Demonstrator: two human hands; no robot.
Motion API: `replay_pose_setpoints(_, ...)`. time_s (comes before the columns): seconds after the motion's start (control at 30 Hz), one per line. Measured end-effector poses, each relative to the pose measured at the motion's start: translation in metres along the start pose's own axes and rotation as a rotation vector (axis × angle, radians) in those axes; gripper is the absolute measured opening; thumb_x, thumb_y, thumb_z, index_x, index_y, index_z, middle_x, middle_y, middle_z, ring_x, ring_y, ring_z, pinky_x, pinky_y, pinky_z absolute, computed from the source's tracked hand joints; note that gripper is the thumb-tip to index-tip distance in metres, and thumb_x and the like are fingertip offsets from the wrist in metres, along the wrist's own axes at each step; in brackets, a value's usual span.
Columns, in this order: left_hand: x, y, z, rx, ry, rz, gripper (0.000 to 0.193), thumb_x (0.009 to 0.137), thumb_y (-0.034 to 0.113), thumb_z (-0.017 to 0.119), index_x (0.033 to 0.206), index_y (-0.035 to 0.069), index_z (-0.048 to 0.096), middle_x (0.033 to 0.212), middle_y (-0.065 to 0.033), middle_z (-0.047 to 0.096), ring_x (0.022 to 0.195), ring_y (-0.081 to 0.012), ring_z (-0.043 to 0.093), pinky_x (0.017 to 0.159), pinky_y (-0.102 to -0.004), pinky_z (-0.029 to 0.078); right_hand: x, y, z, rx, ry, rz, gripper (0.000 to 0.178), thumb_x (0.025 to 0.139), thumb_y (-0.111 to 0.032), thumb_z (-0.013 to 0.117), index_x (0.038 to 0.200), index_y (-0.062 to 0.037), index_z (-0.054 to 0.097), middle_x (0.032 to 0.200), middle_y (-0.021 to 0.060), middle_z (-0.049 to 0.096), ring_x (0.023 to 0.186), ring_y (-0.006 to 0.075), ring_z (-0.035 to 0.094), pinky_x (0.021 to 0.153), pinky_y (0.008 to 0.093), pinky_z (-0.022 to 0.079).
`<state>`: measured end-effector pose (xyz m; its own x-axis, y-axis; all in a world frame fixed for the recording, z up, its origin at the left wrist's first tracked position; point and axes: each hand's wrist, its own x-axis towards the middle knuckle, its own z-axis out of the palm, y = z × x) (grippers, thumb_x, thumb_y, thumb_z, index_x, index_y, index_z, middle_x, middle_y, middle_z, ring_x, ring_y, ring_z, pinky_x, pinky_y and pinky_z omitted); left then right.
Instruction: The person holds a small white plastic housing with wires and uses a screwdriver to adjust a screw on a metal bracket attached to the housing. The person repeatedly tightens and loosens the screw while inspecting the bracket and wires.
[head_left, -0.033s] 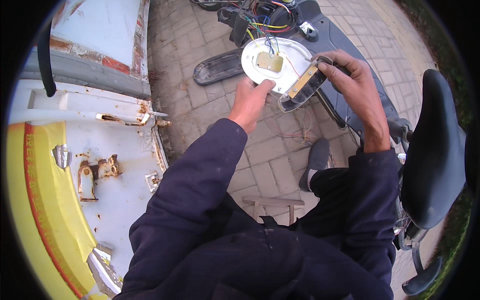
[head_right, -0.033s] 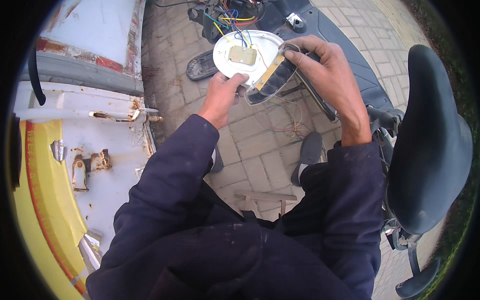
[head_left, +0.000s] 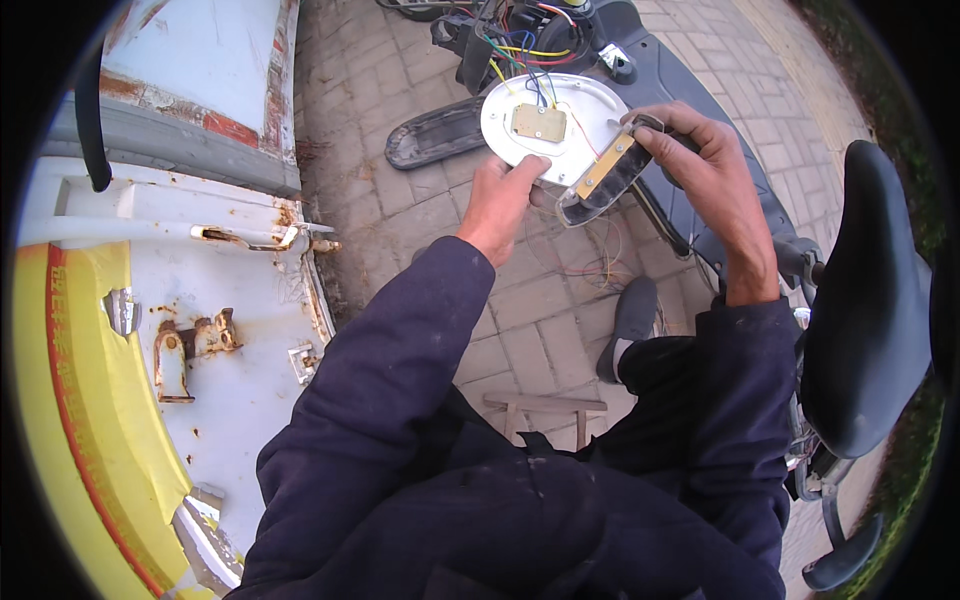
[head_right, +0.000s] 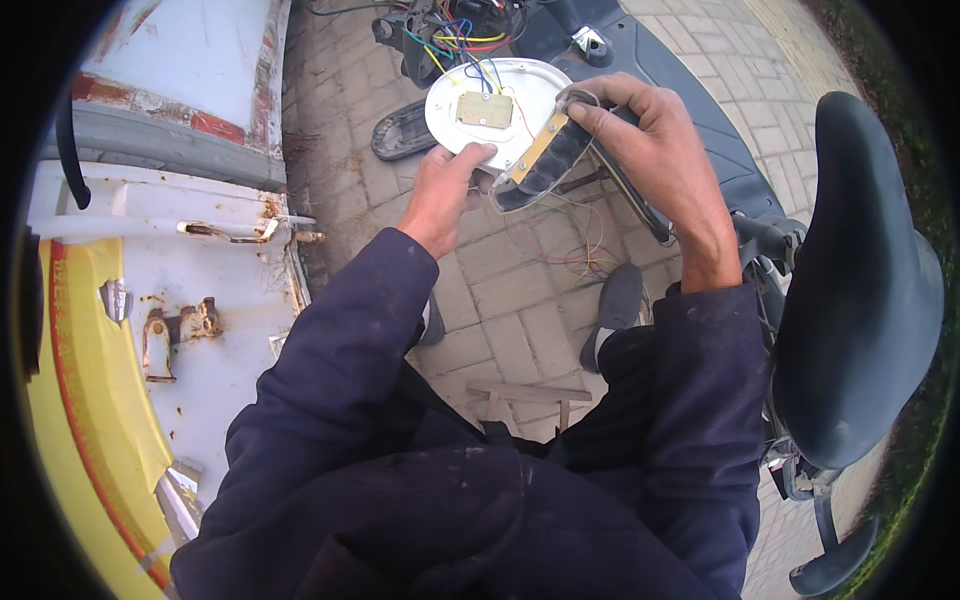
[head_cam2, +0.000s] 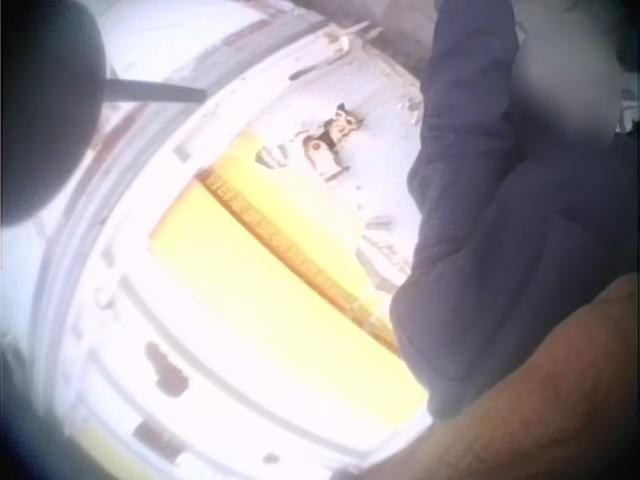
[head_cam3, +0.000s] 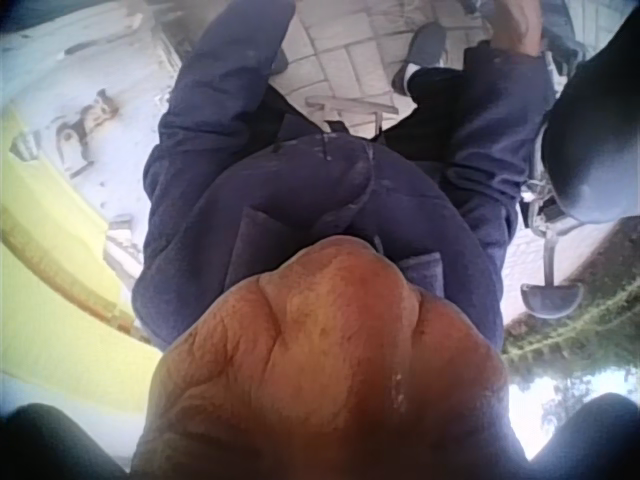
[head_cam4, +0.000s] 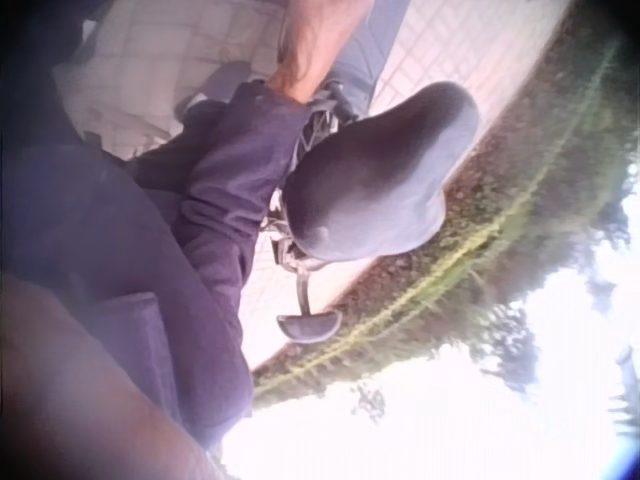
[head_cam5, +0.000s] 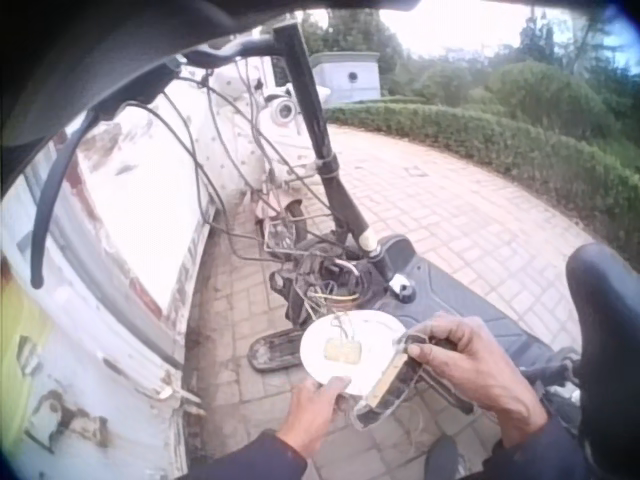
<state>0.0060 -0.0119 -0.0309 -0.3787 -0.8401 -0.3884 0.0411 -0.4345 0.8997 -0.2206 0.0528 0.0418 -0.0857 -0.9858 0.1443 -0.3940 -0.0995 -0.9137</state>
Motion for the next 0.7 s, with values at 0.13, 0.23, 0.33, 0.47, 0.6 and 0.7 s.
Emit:
replay_pose_setpoints(0.13,0.003,-0.003,0.006,-0.050,0.045,-0.038,0.017,0.098,0.020,0.068,0.111,0.008,0.068,0.090,0.0024,0.067,0.072,-0.0062,0.052,0.061,-0.0256,0.037,-0.002,0.000,0.002,0.015,-0.015,0.082,0.022,0.098,-0.016,0.070,0.113,0.0006,0.075,0.094,-0.0013,0.070,0.085,0.0066,0.058,0.077,0.0241,0.045)
replay_pose_setpoints(0.23,0.009,-0.011,0.010,-0.063,0.060,0.055,0.021,0.100,0.018,0.067,0.115,0.005,0.069,0.094,0.0009,0.069,0.072,-0.0063,0.053,0.062,-0.0262,0.040,0.000,0.002,0.004,-0.060,0.010,0.091,0.024,0.097,-0.015,0.070,0.112,0.0037,0.075,0.096,0.0021,0.074,0.091,0.0092,0.064,0.084,0.0262,0.051)
replay_pose_setpoints(0.33,0.015,-0.021,0.010,0.043,0.042,0.247,0.024,0.101,0.015,0.066,0.120,0.001,0.069,0.102,-0.0020,0.072,0.074,-0.0057,0.055,0.064,-0.0265,0.043,0.004,0.005,0.007,-0.196,0.084,0.041,0.023,0.099,-0.015,0.068,0.112,0.0019,0.075,0.087,-0.0040,0.066,0.077,0.0040,0.051,0.068,0.0219,0.040)
replay_pose_setpoints(0.47,0.020,-0.025,0.004,0.221,0.001,0.345,0.029,0.099,0.011,0.064,0.120,-0.007,0.069,0.110,-0.0103,0.075,0.092,-0.0120,0.064,0.081,-0.0316,0.050,0.004,0.005,0.003,0.022,0.031,0.115,0.023,0.100,-0.015,0.068,0.113,0.0023,0.075,0.081,-0.0068,0.062,0.071,0.0015,0.045,0.061,0.0198,0.035)
replay_pose_setpoints(0.6,0.016,-0.025,0.008,0.129,-0.103,0.323,0.031,0.099,0.011,0.067,0.127,-0.004,0.067,0.111,-0.0053,0.072,0.085,-0.0077,0.061,0.073,-0.0282,0.049,0.000,0.003,0.003,0.004,-0.008,0.090,0.022,0.099,-0.014,0.068,0.112,0.0029,0.075,0.079,-0.0068,0.060,0.069,0.0017,0.044,0.059,0.0205,0.034)
replay_pose_setpoints(0.7,0.013,-0.022,0.012,0.173,-0.051,0.207,0.032,0.098,0.012,0.067,0.126,-0.004,0.067,0.114,-0.0077,0.073,0.095,-0.0099,0.065,0.082,-0.0274,0.052,0.001,0.003,0.002,-0.169,0.086,0.111,0.021,0.099,-0.014,0.069,0.110,0.0032,0.075,0.078,-0.0068,0.059,0.067,0.0019,0.042,0.058,0.0212,0.034)
